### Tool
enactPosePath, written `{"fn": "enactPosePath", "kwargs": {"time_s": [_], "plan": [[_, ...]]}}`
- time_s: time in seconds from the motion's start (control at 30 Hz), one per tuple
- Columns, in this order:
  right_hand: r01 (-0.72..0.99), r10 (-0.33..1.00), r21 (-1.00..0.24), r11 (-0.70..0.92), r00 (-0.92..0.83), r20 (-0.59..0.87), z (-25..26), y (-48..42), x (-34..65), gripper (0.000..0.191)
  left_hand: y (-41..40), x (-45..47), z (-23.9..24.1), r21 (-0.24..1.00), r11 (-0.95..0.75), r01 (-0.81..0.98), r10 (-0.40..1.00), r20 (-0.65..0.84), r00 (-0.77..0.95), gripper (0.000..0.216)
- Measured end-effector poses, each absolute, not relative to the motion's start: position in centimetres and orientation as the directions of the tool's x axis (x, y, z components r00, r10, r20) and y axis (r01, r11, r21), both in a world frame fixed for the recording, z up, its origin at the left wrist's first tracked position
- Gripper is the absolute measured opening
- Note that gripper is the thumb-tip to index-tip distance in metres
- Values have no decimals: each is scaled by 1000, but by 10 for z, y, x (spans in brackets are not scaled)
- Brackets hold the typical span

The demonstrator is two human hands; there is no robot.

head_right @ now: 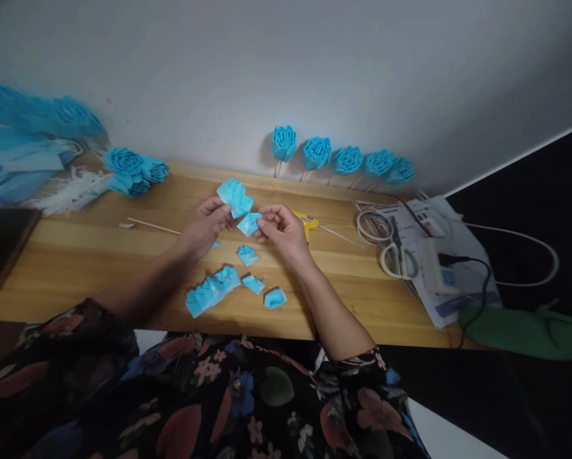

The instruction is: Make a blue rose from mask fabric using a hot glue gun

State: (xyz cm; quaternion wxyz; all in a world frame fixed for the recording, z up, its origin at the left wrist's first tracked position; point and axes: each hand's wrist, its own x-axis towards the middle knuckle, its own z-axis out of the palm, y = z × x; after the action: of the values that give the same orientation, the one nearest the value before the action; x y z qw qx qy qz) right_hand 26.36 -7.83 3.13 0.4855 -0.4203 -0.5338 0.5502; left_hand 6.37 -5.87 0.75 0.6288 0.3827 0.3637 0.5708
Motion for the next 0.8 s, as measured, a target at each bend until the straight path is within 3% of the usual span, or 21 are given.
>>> {"fn": "enactPosePath", "kwargs": {"time_s": [0.2,0.37,0.47,0.57,0.7,0.8], "plan": [[-116,987,-993,12,-160,30,32,-79,261,56,-62,66,5,914,-14,-406,996,47,70,27],[-32,983,-999,-22,-184,-16,28,-79,262,53,-60,64,5,919,-6,-395,997,35,67,24],[146,973,-988,48,-232,13,22,-77,264,33,-60,63,7,915,-3,-404,996,36,76,25],[434,951,-861,266,-267,160,19,-76,267,14,-60,63,9,910,-20,-415,995,60,84,27],[659,905,-625,419,-356,232,17,-75,268,20,-60,63,10,922,-5,-388,995,42,87,25],[682,928,-634,365,-319,191,15,-75,267,18,-60,64,11,927,7,-374,996,28,88,24]]}}
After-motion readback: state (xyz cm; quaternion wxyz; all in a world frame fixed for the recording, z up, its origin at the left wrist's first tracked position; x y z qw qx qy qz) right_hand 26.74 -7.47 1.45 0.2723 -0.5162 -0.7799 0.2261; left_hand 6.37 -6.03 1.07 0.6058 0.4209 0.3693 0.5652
